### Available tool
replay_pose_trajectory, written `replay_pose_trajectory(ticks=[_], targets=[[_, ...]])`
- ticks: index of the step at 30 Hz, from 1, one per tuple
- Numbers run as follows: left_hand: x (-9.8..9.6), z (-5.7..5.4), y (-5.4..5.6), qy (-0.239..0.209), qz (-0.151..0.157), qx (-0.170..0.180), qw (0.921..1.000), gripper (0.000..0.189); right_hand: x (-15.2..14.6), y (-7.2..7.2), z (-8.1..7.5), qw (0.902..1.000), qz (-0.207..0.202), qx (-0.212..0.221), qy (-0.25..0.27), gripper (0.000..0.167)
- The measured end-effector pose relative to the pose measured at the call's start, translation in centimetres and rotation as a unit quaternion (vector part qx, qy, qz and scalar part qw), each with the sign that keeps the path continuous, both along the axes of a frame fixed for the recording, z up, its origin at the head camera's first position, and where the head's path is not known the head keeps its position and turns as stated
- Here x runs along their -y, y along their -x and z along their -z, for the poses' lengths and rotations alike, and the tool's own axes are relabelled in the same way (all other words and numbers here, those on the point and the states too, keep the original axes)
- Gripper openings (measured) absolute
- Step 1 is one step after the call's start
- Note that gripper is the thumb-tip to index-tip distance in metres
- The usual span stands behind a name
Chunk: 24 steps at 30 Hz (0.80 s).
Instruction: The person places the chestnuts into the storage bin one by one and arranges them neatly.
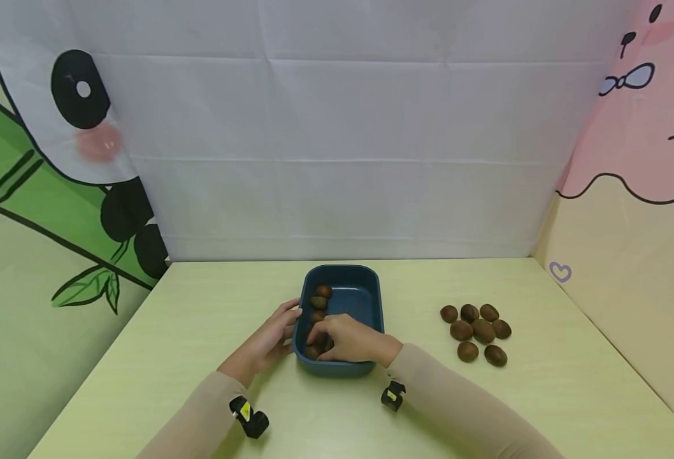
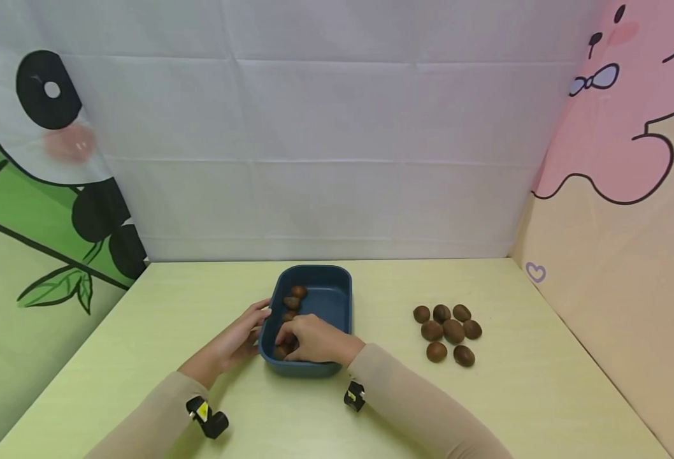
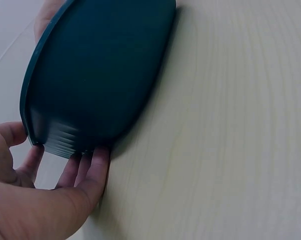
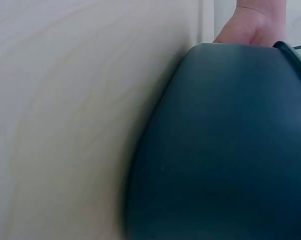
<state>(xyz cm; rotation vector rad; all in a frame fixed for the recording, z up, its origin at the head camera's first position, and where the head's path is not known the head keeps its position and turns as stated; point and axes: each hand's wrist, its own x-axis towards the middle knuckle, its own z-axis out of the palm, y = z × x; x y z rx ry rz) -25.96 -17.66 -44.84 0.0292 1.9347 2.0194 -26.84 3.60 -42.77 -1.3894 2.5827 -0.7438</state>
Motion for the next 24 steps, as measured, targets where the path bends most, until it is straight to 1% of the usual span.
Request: replay_pose_trajectory(ticks=[4, 10, 12, 15, 19, 24], targets=[[0.0, 0.0, 0.0, 0.003, 0.004, -0.005, 1.0, 0.055, 0.1, 0.1, 0.2, 1.0, 0.005, 0.0, 0.001, 0.025], [0.1, 0.2, 0.1, 0.001, 0.006, -0.006, 1.0, 0.056, 0.0, 0.0, -0.1, 1.0, 0.003, 0.005, -0.003, 0.027], [0.1, 0.3, 0.1, 0.001, 0.007, -0.007, 0.9999, 0.056, -0.2, 0.0, -0.4, 1.0, -0.001, 0.009, -0.002, 0.028], [0.1, 0.3, 0.1, 0.001, 0.007, -0.007, 1.0, 0.055, -0.8, 0.1, -1.0, 0.9996, -0.002, 0.027, 0.001, 0.029], [0.1, 0.3, 0.0, -0.001, 0.01, -0.008, 0.9999, 0.056, -2.2, 0.3, -1.9, 0.9991, 0.001, 0.04, 0.009, 0.03], [0.1, 0.3, 0.0, -0.002, 0.009, -0.008, 0.9999, 0.057, -4.6, 0.7, -3.0, 0.999, 0.012, 0.031, 0.03, 0.029]])
